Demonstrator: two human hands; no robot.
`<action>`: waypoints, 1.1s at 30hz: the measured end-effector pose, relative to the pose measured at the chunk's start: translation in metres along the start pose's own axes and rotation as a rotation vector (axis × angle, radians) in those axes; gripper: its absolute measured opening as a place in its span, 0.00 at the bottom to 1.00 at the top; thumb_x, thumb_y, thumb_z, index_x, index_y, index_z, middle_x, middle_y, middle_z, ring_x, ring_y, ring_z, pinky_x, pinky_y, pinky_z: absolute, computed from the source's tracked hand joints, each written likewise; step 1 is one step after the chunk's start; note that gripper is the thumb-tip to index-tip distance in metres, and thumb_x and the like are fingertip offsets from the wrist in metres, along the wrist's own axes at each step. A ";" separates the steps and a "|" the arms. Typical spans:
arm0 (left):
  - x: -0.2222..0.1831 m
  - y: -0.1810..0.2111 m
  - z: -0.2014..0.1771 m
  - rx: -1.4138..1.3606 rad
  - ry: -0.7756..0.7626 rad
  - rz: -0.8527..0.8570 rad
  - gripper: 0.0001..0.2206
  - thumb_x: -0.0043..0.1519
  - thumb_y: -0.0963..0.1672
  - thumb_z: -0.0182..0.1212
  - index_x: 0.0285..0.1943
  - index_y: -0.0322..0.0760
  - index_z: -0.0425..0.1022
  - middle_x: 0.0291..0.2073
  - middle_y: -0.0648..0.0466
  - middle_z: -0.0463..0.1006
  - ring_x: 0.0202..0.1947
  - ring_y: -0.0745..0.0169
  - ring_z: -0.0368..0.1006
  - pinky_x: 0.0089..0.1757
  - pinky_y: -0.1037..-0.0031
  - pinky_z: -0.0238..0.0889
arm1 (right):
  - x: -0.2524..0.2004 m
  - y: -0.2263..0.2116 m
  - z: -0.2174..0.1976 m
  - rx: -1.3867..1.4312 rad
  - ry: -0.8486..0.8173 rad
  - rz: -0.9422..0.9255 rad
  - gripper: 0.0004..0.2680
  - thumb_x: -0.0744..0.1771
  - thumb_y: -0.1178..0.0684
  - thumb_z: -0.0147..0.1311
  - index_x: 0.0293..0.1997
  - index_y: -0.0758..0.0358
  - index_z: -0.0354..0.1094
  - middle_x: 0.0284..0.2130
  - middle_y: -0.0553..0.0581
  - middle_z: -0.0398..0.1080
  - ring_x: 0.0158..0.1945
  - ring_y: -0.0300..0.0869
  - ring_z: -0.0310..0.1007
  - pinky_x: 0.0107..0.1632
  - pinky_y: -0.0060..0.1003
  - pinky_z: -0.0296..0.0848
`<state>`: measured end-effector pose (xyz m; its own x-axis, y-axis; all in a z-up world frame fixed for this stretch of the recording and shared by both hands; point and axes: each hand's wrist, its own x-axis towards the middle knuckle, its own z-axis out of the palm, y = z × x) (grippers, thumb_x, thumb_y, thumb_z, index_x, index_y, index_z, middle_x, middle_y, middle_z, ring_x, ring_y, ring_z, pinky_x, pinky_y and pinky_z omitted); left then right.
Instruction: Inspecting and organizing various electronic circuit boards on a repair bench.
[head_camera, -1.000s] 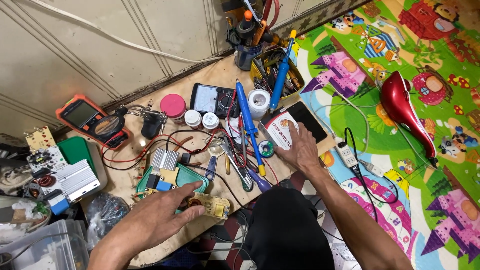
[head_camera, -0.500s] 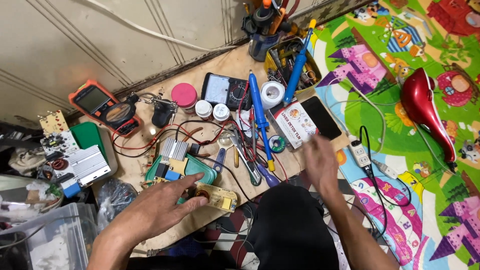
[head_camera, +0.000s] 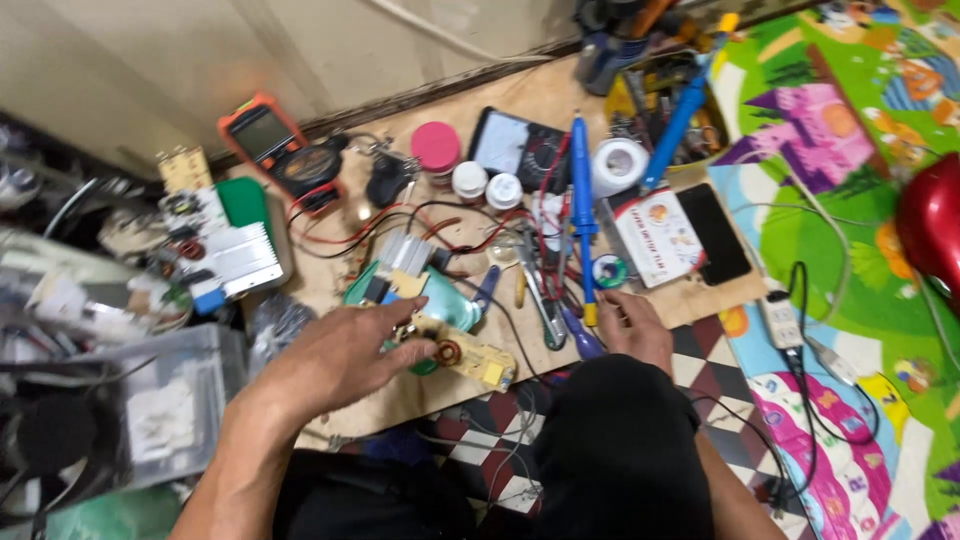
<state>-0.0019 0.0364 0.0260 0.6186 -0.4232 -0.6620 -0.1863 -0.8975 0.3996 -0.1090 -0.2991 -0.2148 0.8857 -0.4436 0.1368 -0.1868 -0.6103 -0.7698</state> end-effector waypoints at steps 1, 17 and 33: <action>-0.001 -0.007 -0.001 0.015 0.025 -0.029 0.30 0.72 0.57 0.55 0.83 0.46 0.66 0.64 0.38 0.83 0.66 0.31 0.79 0.63 0.37 0.69 | 0.004 -0.015 -0.009 0.050 -0.052 0.049 0.08 0.72 0.54 0.60 0.56 0.59 0.81 0.47 0.66 0.80 0.52 0.58 0.80 0.55 0.49 0.81; -0.023 -0.025 0.005 -0.013 0.009 -0.037 0.28 0.74 0.52 0.52 0.83 0.43 0.65 0.63 0.34 0.82 0.62 0.28 0.80 0.63 0.36 0.69 | 0.095 -0.064 0.133 -0.328 -0.776 -0.724 0.12 0.69 0.60 0.56 0.58 0.57 0.77 0.54 0.67 0.79 0.58 0.63 0.80 0.59 0.56 0.80; -0.035 -0.061 0.002 -0.113 -0.005 -0.037 0.28 0.73 0.51 0.54 0.84 0.44 0.64 0.64 0.35 0.82 0.64 0.27 0.79 0.61 0.36 0.71 | 0.094 -0.020 0.158 -0.958 -0.615 -1.296 0.11 0.64 0.58 0.60 0.49 0.51 0.69 0.47 0.52 0.65 0.47 0.51 0.74 0.42 0.45 0.71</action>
<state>-0.0139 0.1060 0.0236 0.6192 -0.3911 -0.6809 -0.0763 -0.8930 0.4435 0.0449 -0.2245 -0.2852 0.6298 0.7708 -0.0960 0.7589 -0.5842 0.2876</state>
